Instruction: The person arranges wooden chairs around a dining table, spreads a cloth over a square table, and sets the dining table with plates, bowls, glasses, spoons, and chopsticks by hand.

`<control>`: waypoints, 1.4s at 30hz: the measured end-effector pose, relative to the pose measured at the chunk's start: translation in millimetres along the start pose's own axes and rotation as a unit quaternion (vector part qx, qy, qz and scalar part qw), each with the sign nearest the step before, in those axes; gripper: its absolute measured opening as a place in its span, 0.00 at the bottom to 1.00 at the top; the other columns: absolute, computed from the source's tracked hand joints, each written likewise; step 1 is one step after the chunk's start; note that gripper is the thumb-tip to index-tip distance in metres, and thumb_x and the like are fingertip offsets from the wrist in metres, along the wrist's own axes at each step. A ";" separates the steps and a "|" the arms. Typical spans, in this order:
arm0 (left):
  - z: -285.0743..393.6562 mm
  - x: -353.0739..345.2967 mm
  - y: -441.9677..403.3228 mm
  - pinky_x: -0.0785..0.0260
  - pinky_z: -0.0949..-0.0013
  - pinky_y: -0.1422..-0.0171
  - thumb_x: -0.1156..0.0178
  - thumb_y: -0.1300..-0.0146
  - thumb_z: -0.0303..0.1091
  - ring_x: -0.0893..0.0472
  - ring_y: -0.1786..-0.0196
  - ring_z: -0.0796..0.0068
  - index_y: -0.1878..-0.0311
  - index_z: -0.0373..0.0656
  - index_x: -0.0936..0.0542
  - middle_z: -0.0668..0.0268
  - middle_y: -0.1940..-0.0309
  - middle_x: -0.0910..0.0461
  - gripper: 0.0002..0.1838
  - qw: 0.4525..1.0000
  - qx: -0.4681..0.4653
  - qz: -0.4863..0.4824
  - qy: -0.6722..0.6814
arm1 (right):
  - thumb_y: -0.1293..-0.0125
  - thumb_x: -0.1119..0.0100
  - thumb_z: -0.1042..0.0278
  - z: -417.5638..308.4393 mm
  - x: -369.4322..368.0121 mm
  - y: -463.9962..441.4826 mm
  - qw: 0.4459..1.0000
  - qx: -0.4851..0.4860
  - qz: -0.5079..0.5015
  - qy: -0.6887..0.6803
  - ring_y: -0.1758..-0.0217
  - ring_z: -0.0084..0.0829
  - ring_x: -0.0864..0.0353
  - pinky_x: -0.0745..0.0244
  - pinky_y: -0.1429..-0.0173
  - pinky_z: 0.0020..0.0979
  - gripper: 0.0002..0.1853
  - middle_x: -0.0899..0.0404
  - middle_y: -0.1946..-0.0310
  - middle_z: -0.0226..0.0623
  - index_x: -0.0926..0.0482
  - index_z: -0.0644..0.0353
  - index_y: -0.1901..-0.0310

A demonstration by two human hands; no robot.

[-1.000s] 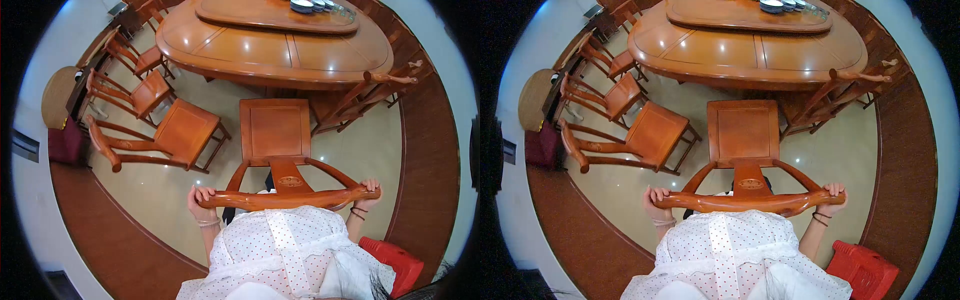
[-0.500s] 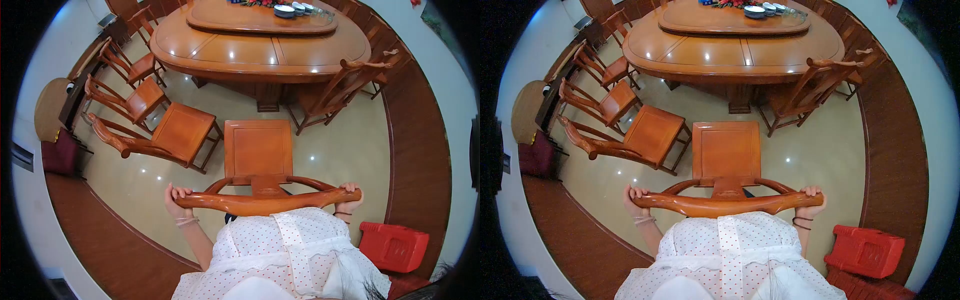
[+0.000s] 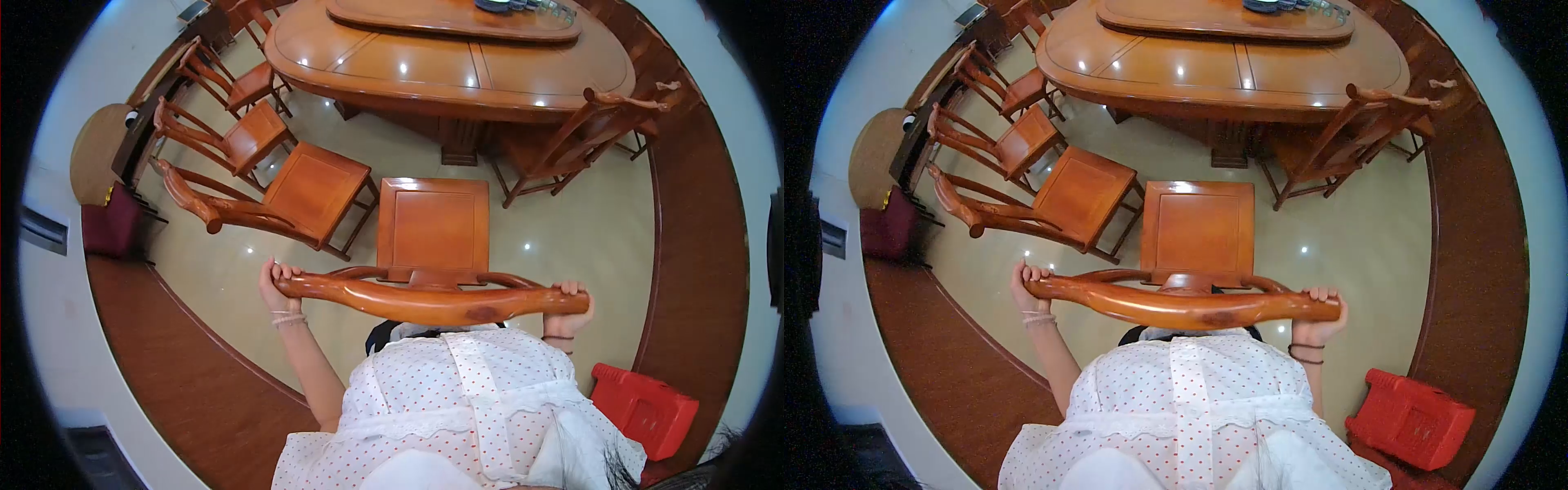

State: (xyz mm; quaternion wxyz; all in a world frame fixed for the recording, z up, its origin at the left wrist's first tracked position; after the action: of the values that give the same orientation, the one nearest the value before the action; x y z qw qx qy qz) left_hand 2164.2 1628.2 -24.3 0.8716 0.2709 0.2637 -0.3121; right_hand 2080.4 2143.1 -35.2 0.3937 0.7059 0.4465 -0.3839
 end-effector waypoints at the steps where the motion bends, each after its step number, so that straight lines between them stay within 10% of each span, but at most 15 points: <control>1: 0.6 -8.4 -4.2 0.36 0.64 0.67 0.50 0.46 0.38 0.32 0.80 0.67 0.87 0.49 0.42 0.68 0.90 0.40 0.17 1.000 -0.011 0.003 0.004 | 0.45 0.62 0.62 3.8 -2.7 -7.9 1.000 -0.006 0.009 0.001 0.76 0.27 0.39 0.36 0.62 0.32 0.09 0.40 0.82 0.30 0.37 0.56 0.77; 12: -1.0 -31.3 -26.5 0.39 0.68 0.70 0.51 0.44 0.41 0.38 0.83 0.73 0.87 0.50 0.44 0.71 0.91 0.45 0.19 1.000 -0.011 -0.024 -0.015 | 0.45 0.63 0.57 16.1 -19.5 -33.1 0.998 -0.022 -0.060 -0.001 0.74 0.27 0.37 0.38 0.61 0.30 0.12 0.39 0.81 0.31 0.39 0.56 0.76; 19: 5.2 -0.6 -28.2 0.36 0.72 0.70 0.54 0.44 0.38 0.32 0.80 0.73 0.82 0.48 0.34 0.67 0.87 0.35 0.13 0.990 -0.117 0.051 -0.060 | 0.44 0.63 0.58 12.0 2.0 -42.1 0.938 -0.051 -0.131 0.316 0.70 0.35 0.28 0.34 0.61 0.32 0.18 0.28 0.76 0.45 0.31 0.65 0.76; 21: 34.9 29.7 8.9 0.33 0.71 0.66 0.57 0.42 0.38 0.26 0.72 0.70 0.76 0.43 0.27 0.62 0.76 0.26 0.13 0.820 -0.320 0.342 -0.329 | 0.41 0.60 0.68 1.2 14.2 -53.4 0.820 -0.043 -0.200 0.535 0.70 0.31 0.26 0.32 0.62 0.28 0.14 0.25 0.75 0.42 0.28 0.69 0.75; 23: 3.8 17.2 46.0 0.33 0.72 0.66 0.57 0.42 0.40 0.26 0.71 0.72 0.70 0.42 0.28 0.63 0.73 0.26 0.12 0.732 -0.379 0.413 -0.388 | 0.40 0.56 0.71 -7.3 44.9 -63.4 0.829 -0.174 -0.140 0.513 0.71 0.26 0.25 0.31 0.63 0.23 0.11 0.25 0.76 0.37 0.27 0.67 0.74; 27: -203.8 33.6 78.3 0.34 0.72 0.64 0.58 0.40 0.43 0.26 0.68 0.75 0.58 0.41 0.31 0.63 0.67 0.26 0.16 0.845 0.001 0.225 -0.486 | 0.39 0.56 0.69 -103.9 84.0 -113.5 0.859 -0.258 -0.082 0.434 0.72 0.25 0.24 0.29 0.64 0.24 0.10 0.24 0.77 0.35 0.27 0.64 0.73; 30: -384.3 28.0 145.8 0.34 0.72 0.63 0.59 0.40 0.45 0.26 0.67 0.78 0.49 0.40 0.34 0.63 0.62 0.26 0.22 0.597 0.382 -0.246 -0.661 | 0.40 0.56 0.70 -213.3 132.2 -174.7 0.809 -0.203 -0.030 0.551 0.72 0.26 0.24 0.28 0.64 0.25 0.09 0.24 0.76 0.36 0.27 0.63 0.72; 31: -422.2 12.6 165.9 0.34 0.72 0.62 0.59 0.39 0.46 0.26 0.66 0.79 0.46 0.39 0.34 0.63 0.61 0.26 0.24 0.553 0.393 -0.312 -0.665 | 0.39 0.56 0.65 -252.2 132.8 -191.1 0.793 -0.185 -0.015 0.580 0.70 0.27 0.24 0.29 0.64 0.26 0.11 0.24 0.74 0.36 0.27 0.63 0.71; 32: -434.0 -32.4 185.6 0.33 0.71 0.62 0.52 0.45 0.53 0.27 0.69 0.78 0.52 0.41 0.29 0.64 0.64 0.25 0.26 0.524 0.440 -0.179 -0.706 | 0.39 0.56 0.65 -286.8 138.1 -208.1 0.792 -0.171 0.005 0.586 0.68 0.27 0.24 0.30 0.63 0.25 0.11 0.24 0.73 0.36 0.27 0.63 0.70; 35: -459.6 -147.1 186.3 0.34 0.66 0.53 0.49 0.46 0.49 0.24 0.57 0.60 0.52 0.38 0.29 0.53 0.59 0.25 0.25 0.594 0.188 -0.216 -0.752 | 0.40 0.56 0.65 -349.8 132.6 -271.6 0.785 -0.133 0.002 0.605 0.65 0.26 0.24 0.31 0.63 0.24 0.10 0.24 0.71 0.36 0.28 0.62 0.67; 42: -487.1 -284.0 170.4 0.34 0.68 0.53 0.51 0.42 0.47 0.25 0.57 0.62 0.47 0.38 0.37 0.51 0.60 0.26 0.26 0.699 0.087 -0.253 -0.664 | 0.39 0.54 0.62 -298.6 45.5 -381.1 0.808 -0.106 -0.111 0.568 0.59 0.26 0.26 0.31 0.59 0.25 0.13 0.25 0.62 0.38 0.34 0.61 0.58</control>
State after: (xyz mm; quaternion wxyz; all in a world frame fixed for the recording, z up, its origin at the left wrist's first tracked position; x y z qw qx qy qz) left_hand 1950.5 2164.6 -141.2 0.6815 -0.0090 -0.3525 -0.6412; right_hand 1795.8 2537.4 -39.1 0.0967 0.6975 0.7038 0.0945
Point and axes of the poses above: each hand's wrist, its own y-axis away from the middle knuckle, its own x-axis out of the back of the hand, z = x × y, the point moved 8 cm from there along -y, towards the middle knuckle
